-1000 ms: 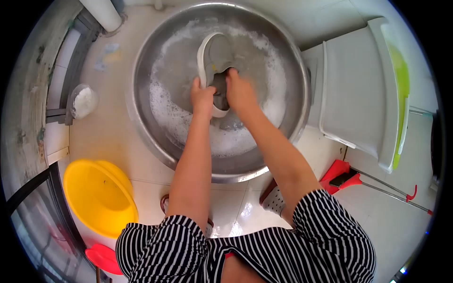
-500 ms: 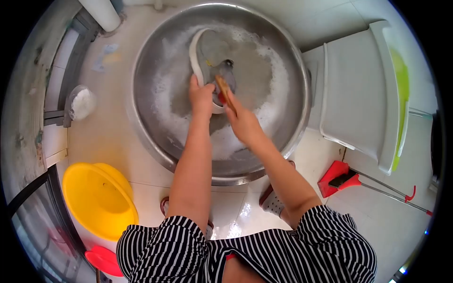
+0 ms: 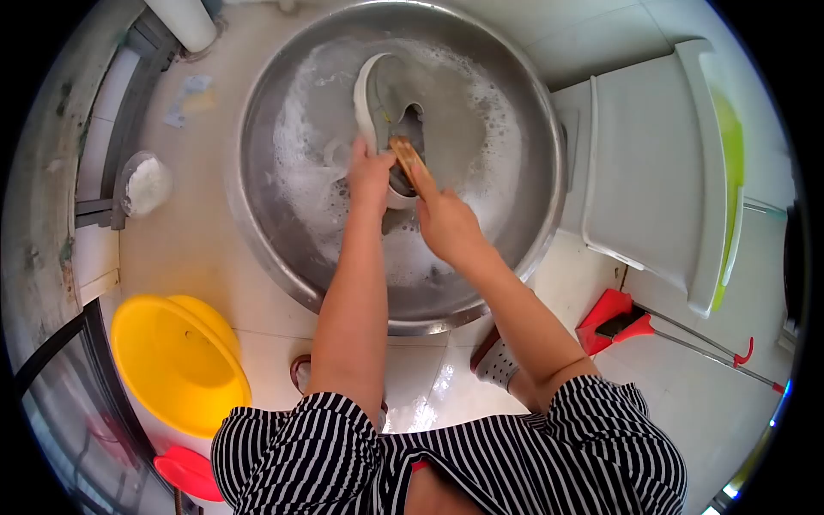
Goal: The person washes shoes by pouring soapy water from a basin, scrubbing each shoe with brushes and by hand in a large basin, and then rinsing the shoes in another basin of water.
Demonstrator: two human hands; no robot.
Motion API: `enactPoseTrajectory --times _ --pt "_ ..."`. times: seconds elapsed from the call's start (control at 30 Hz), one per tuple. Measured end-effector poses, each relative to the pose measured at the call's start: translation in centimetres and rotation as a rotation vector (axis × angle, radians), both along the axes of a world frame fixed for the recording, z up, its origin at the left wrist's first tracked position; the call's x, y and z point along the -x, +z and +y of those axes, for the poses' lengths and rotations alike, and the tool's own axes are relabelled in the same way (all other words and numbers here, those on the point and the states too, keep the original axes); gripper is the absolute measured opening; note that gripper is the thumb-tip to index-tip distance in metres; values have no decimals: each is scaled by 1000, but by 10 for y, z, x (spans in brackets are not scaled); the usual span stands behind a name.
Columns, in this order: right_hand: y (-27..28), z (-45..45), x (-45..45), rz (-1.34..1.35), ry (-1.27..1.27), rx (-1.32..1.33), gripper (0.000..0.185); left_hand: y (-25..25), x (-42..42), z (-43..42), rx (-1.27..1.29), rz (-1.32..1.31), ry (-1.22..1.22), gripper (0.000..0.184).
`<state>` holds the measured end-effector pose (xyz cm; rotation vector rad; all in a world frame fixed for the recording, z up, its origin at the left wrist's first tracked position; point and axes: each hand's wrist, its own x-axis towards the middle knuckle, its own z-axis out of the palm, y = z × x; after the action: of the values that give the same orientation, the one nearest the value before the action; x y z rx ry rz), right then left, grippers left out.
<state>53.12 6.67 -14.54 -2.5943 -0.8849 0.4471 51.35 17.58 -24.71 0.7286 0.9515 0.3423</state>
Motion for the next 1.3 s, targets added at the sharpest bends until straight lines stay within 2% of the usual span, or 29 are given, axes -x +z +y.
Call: enactPoseTrajectory --times 0.03,0.07,0.13,0.17,0.23,0.27,0.33,0.37,0.43,0.5,0.57,0.63,0.67,0.7,0.77,0.8,0.83,0.9,1.03,1.1,1.2,1.23,1.3 --pt "6 -1 4 273 -97 150 42 9 5 -1 -14 -98 -61 49" --pt "-8 4 -8 277 -101 146 42 17 7 -2 -35 -203 -125 51" --pt "-49 31 -61 104 -141 102 49 13 3 -7 -81 -222 -135 51" --pt "-50 41 -72 106 -140 94 49 12 2 -10 -119 -231 -144 52" --pt "-43 60 -86 56 -168 284 50 22 0 -4 -119 -200 -108 53" --pt "-42 51 -79 54 -166 297 50 23 2 0 -128 -75 -165 55" --pt "-34 24 -46 -27 -110 -120 44 37 4 5 -221 265 -339 60" --pt "-23 10 -30 -52 -179 -108 43 35 1 4 -221 257 -332 60" --pt "-2 -16 4 -79 -250 -89 41 27 -2 -2 -176 -122 48 66" --pt "7 -29 25 34 -206 -69 40 24 0 -2 -88 -176 14 70" --pt "-15 -17 0 -133 -135 -122 37 20 7 -2 -2 -220 -22 74" --pt "-30 11 -46 -201 -134 -137 36 18 4 2 -68 -123 -251 78" --pt "-34 25 -63 -174 -165 -20 36 28 3 0 -207 -63 -294 79" --pt "-36 29 -70 -147 -204 108 36 33 5 5 -207 -63 -296 79" --pt "-46 26 -66 -131 -219 11 35 38 9 15 122 -250 -251 83" --pt "-52 29 -65 -112 -246 -102 34 28 7 9 103 -395 -192 71" --pt "-56 31 -66 -109 -247 -113 34 23 8 8 92 -392 -194 71" --pt "-52 32 -67 -94 -337 -220 34 28 10 3 672 -581 -168 57" --pt "-34 35 -61 -4 -365 -70 37 20 11 4 629 -483 -290 50" --pt "-28 6 -50 178 -36 -285 41 18 12 12 635 -459 -259 49" --pt "7 -43 -19 329 65 -234 44 16 15 19 713 -469 -220 48" --pt "10 -44 -24 326 64 -231 44 17 15 17 739 -459 -238 48" --pt "10 -39 -40 110 -83 33 42 20 14 13 786 -435 -279 46"
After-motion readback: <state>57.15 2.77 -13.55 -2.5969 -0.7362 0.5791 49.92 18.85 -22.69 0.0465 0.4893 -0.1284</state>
